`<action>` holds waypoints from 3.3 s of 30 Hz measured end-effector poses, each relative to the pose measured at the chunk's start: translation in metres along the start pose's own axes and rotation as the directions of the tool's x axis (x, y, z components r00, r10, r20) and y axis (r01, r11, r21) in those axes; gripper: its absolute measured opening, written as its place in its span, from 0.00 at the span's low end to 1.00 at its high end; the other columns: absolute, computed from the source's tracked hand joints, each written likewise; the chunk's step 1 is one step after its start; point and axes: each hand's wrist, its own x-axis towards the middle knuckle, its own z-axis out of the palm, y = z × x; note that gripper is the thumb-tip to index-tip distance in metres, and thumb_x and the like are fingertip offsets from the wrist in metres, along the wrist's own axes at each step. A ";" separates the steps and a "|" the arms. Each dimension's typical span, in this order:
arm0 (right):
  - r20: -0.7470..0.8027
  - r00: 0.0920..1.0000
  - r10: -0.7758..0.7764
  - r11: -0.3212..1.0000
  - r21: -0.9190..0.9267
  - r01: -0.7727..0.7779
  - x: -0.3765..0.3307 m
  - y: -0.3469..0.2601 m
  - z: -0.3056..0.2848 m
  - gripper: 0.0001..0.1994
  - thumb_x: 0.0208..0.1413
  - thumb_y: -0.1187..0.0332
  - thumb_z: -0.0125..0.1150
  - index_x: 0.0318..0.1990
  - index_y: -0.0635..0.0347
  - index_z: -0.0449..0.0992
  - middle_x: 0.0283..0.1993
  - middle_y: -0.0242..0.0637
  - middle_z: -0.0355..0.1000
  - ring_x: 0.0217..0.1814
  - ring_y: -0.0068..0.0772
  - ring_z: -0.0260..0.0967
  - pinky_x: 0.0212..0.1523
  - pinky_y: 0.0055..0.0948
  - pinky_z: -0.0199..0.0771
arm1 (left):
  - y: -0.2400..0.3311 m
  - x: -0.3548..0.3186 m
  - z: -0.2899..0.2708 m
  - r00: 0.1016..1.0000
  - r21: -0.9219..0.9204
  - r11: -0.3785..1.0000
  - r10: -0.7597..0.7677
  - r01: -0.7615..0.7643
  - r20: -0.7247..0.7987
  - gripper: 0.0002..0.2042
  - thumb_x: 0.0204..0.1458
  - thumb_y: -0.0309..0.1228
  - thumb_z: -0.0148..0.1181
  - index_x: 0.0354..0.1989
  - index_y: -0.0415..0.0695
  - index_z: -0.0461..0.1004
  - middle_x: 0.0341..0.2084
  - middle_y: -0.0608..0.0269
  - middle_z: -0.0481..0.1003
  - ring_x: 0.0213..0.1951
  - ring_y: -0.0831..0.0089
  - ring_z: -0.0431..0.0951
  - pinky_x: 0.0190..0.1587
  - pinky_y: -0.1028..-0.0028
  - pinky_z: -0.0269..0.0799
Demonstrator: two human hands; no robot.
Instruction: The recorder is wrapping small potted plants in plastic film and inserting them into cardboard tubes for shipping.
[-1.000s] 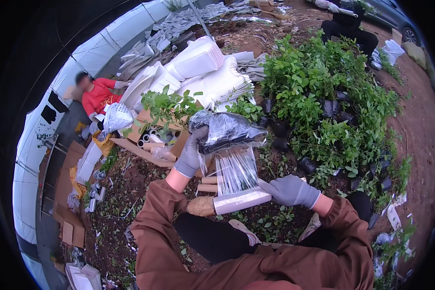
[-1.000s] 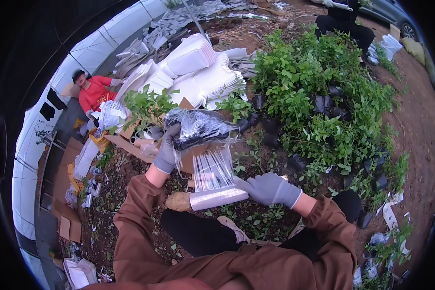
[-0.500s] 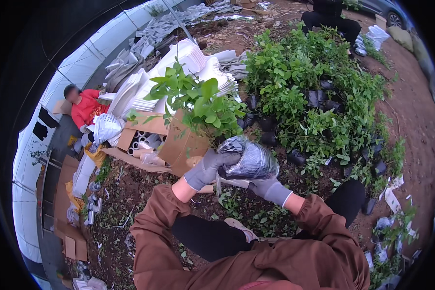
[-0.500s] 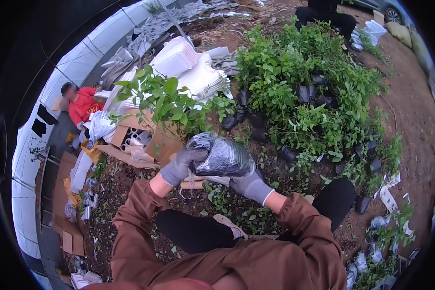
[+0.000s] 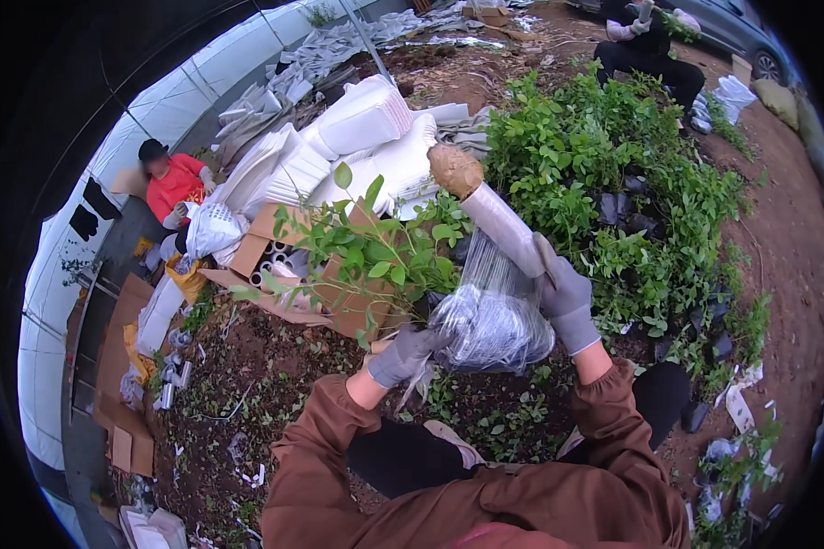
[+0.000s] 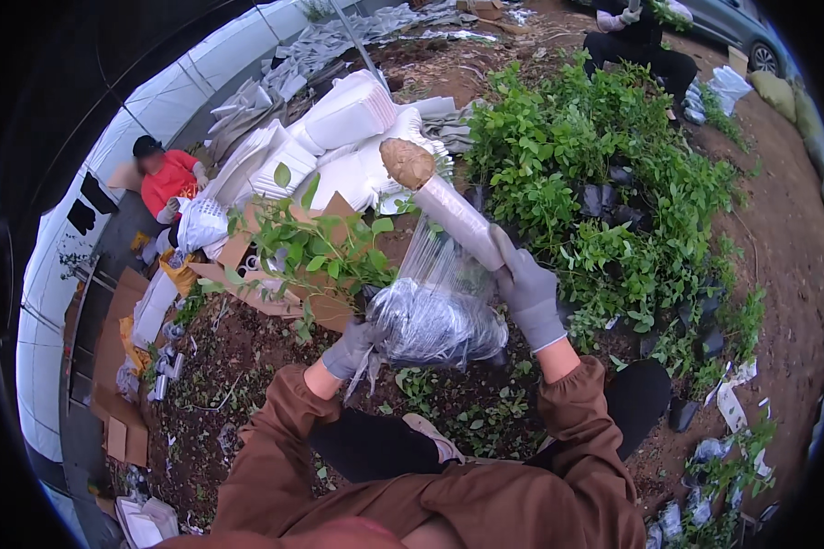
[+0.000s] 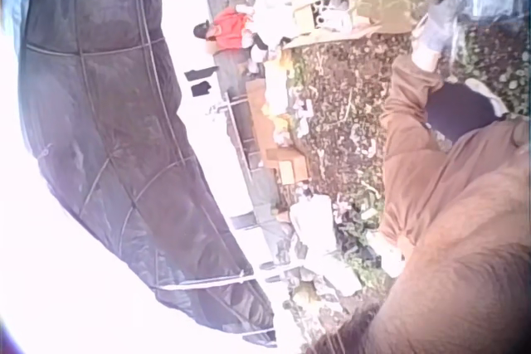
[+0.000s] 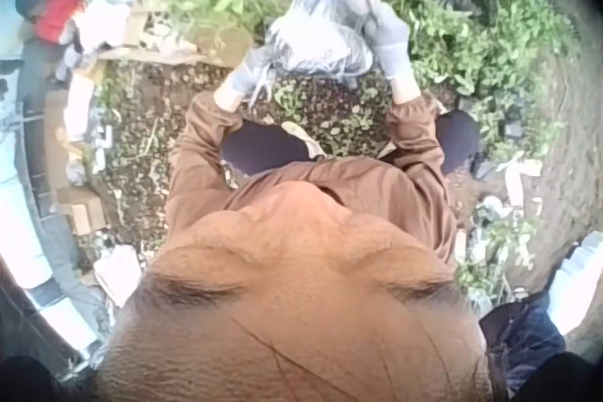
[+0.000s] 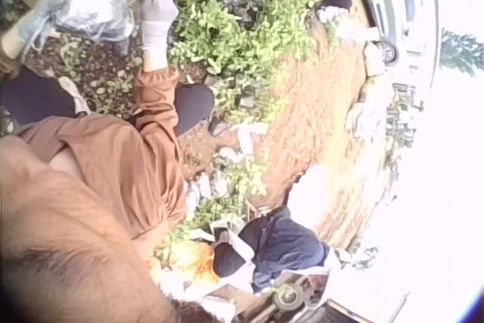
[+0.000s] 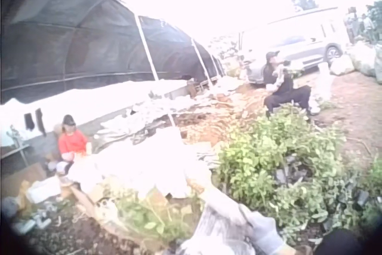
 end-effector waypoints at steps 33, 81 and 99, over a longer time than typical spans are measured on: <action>0.545 0.793 -0.273 0.725 0.658 -0.204 -0.216 0.047 0.016 0.19 0.65 0.65 0.38 0.59 0.63 0.64 0.51 0.38 0.70 0.45 0.25 0.70 0.43 0.23 0.72 | -0.110 -0.003 0.056 0.836 0.554 0.631 0.338 -0.543 0.433 0.19 0.55 0.32 0.51 0.55 0.39 0.67 0.54 0.49 0.69 0.49 0.53 0.72 0.56 0.63 0.63; 0.300 0.711 0.636 0.754 -0.043 -0.656 -0.145 0.014 0.044 0.23 0.57 0.70 0.51 0.61 0.46 0.65 0.40 0.46 0.75 0.37 0.51 0.74 0.35 0.38 0.73 | -0.076 0.028 0.106 0.922 0.348 0.922 -0.024 0.169 -0.385 0.34 0.50 0.44 0.65 0.58 0.35 0.60 0.44 0.51 0.74 0.44 0.68 0.76 0.47 0.70 0.71; -0.023 0.942 0.334 0.939 -0.085 -0.334 -0.070 0.000 0.007 0.27 0.55 0.64 0.57 0.64 0.39 0.62 0.47 0.39 0.74 0.35 0.44 0.75 0.31 0.34 0.73 | -0.032 0.031 0.120 0.851 -0.445 0.824 0.083 -0.352 -0.519 0.31 0.40 0.23 0.71 0.55 0.36 0.63 0.44 0.60 0.74 0.43 0.76 0.75 0.49 0.74 0.70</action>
